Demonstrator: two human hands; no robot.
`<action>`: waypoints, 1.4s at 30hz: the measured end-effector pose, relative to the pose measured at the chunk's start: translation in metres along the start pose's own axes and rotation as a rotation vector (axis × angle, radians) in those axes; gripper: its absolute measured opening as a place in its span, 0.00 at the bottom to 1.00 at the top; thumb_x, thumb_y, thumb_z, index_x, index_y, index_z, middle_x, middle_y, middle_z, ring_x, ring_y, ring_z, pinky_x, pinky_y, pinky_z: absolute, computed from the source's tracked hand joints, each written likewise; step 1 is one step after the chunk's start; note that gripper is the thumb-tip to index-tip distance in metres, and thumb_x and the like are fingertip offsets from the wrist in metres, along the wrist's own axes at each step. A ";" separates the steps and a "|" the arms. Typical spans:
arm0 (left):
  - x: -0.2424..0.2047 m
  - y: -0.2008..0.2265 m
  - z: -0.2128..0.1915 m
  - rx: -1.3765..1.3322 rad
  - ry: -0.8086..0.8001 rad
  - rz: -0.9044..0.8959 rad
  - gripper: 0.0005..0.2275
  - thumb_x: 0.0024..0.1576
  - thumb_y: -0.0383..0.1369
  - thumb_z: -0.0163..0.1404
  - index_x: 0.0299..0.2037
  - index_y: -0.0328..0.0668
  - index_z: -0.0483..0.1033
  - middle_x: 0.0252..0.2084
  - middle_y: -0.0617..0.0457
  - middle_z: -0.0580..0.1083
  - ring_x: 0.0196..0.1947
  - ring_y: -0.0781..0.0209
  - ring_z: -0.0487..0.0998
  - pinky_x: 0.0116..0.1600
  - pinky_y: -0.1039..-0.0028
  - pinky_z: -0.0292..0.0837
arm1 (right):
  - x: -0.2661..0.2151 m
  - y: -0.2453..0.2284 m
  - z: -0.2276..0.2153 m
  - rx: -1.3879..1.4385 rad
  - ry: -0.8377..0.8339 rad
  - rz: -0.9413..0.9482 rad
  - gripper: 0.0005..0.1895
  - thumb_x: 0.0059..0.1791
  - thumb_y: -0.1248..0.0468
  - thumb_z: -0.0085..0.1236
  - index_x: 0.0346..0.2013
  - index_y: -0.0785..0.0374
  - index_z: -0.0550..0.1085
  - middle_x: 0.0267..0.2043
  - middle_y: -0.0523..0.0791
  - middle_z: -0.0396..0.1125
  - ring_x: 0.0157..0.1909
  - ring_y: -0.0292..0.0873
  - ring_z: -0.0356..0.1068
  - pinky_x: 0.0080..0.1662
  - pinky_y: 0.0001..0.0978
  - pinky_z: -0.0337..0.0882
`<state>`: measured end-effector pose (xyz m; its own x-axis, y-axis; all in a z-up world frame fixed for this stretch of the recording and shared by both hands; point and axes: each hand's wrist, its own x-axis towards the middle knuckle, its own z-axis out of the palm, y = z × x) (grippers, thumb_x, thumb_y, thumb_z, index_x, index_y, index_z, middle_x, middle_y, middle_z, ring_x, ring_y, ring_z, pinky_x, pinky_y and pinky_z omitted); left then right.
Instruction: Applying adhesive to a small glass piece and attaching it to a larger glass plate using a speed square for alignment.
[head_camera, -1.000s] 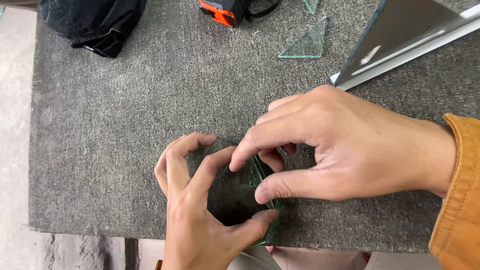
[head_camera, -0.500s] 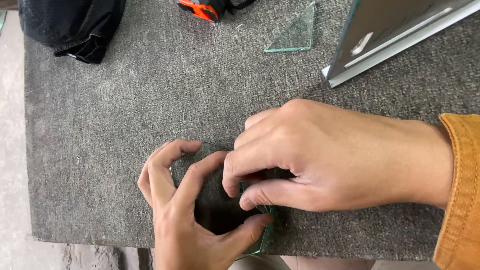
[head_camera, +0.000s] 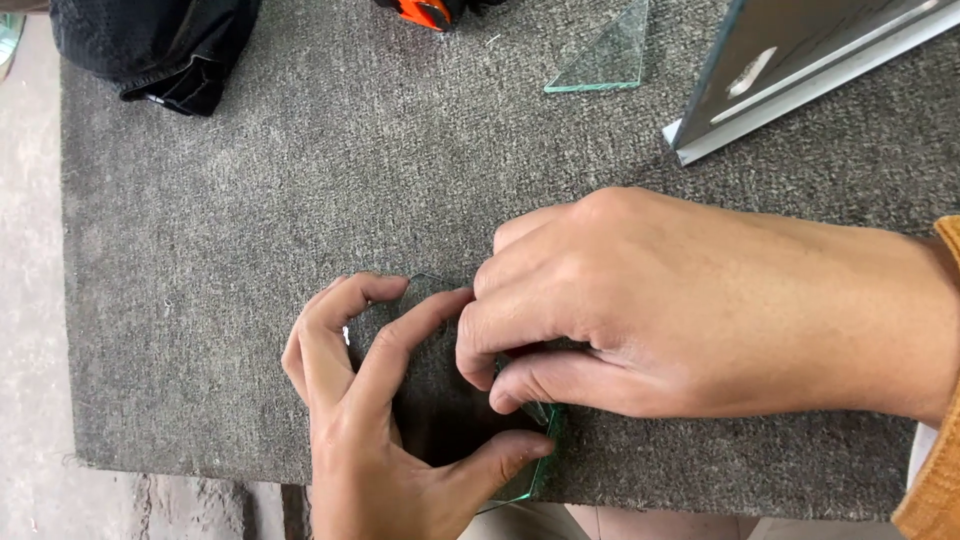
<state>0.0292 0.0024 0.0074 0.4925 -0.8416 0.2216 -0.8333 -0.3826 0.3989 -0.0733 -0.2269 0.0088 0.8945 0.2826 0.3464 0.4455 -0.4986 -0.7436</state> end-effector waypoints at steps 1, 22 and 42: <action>0.000 0.000 -0.001 -0.007 -0.006 0.011 0.41 0.38 0.63 0.67 0.61 0.52 0.80 0.65 0.43 0.66 0.71 0.42 0.66 0.77 0.47 0.57 | 0.000 0.000 0.000 -0.005 -0.010 0.014 0.07 0.59 0.56 0.57 0.42 0.52 0.79 0.35 0.37 0.76 0.37 0.42 0.72 0.41 0.36 0.71; 0.000 0.000 0.006 -0.002 0.045 0.016 0.33 0.42 0.61 0.66 0.55 0.52 0.83 0.64 0.45 0.66 0.70 0.38 0.63 0.77 0.46 0.58 | 0.001 0.004 0.002 -0.024 -0.060 0.020 0.07 0.60 0.57 0.55 0.41 0.51 0.78 0.35 0.37 0.74 0.37 0.44 0.71 0.41 0.38 0.70; 0.000 -0.001 0.006 0.004 0.040 0.019 0.32 0.42 0.58 0.70 0.55 0.54 0.83 0.65 0.44 0.66 0.70 0.35 0.63 0.77 0.43 0.60 | 0.001 0.005 0.003 -0.034 -0.063 0.026 0.08 0.60 0.57 0.54 0.41 0.52 0.78 0.36 0.38 0.74 0.38 0.45 0.71 0.42 0.39 0.70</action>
<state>0.0286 0.0008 0.0010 0.4859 -0.8329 0.2649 -0.8439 -0.3682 0.3903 -0.0704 -0.2266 0.0034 0.9021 0.3194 0.2902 0.4243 -0.5339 -0.7314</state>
